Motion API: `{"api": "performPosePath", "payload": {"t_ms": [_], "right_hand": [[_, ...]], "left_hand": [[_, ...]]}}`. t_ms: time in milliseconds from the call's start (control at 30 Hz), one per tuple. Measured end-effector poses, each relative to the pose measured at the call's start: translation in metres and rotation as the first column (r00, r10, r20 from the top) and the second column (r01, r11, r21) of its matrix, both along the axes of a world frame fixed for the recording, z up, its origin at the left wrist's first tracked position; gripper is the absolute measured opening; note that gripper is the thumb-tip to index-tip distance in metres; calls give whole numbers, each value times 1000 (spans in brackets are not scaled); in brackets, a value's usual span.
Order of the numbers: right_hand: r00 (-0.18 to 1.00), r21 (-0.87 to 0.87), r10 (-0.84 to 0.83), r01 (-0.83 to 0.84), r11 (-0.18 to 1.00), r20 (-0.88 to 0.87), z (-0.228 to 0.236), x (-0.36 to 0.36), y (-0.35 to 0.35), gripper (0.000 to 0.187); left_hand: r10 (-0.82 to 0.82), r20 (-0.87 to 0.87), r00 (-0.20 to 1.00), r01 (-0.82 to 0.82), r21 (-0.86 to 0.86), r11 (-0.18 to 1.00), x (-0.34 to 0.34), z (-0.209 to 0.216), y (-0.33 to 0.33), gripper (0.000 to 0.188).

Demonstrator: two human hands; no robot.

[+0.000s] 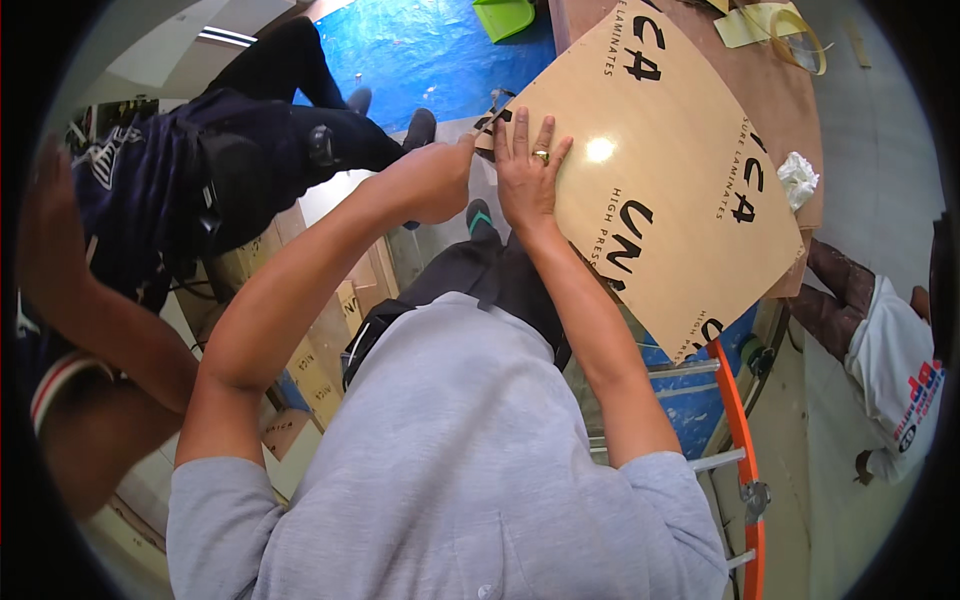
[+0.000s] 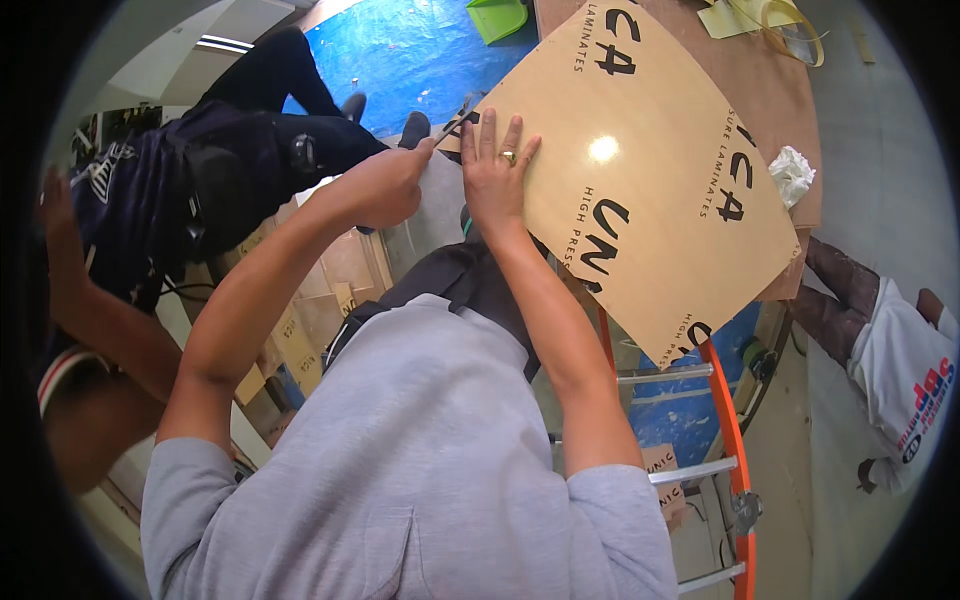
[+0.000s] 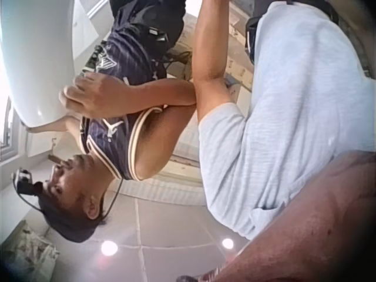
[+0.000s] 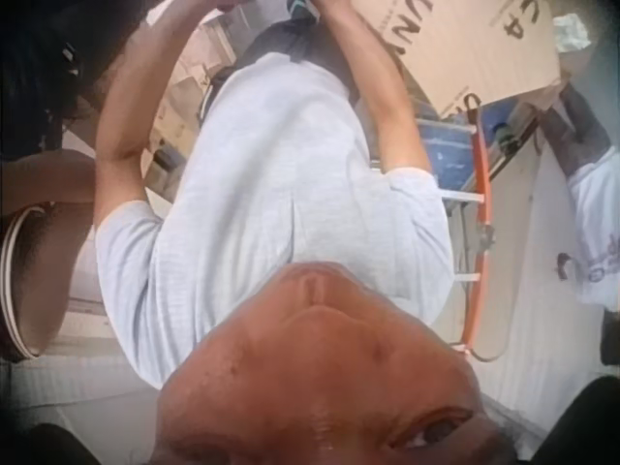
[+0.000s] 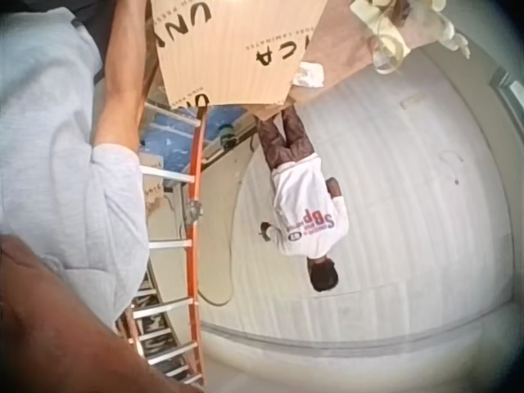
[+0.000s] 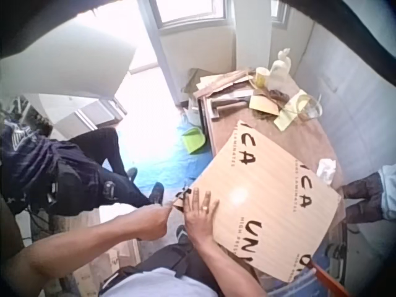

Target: The person uses a hand saw to cut a laminate sheet on a workbench, then wipes the surface with a cloth and continues trimming the edges.

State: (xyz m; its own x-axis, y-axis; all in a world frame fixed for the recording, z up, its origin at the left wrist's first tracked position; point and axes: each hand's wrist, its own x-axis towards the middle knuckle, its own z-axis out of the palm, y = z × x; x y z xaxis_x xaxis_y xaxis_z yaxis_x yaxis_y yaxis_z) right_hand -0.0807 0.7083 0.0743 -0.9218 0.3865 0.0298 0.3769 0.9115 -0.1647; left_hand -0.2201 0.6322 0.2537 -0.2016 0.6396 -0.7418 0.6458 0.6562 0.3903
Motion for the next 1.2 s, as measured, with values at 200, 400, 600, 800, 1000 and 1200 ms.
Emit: {"api": "performPosePath", "payload": {"t_ms": [200, 400, 600, 800, 1000, 1200], "right_hand": [[1000, -9, 10, -10, 1000, -6, -4, -1, -3, 63], [1000, 37, 4, -4, 999, -1, 0, -1, 0, 61], [1000, -8, 7, -7, 1000, -27, 3, -4, -1, 64], [1000, 6, 10, -10, 1000, 12, 1, -2, -4, 66], [1000, 38, 9, -9, 999, 13, -3, -3, -3, 64], [998, 46, 27, -30, 998, 53, 4, -4, -2, 63]], "left_hand": [[-43, 33, 999, 42, 27, 999, -24, -46, 23, 58], [67, 71, 995, -60, -101, 993, -44, 2, 18, 68], [50, -34, 998, -47, 70, 996, -8, -43, -19, 71], [182, 85, 980, -169, -148, 975, -26, -35, 0, 70], [104, 64, 992, -101, -46, 994, -25, -4, -4, 76], [201, 224, 954, -129, -297, 946, -13, -56, -10, 76]]}}
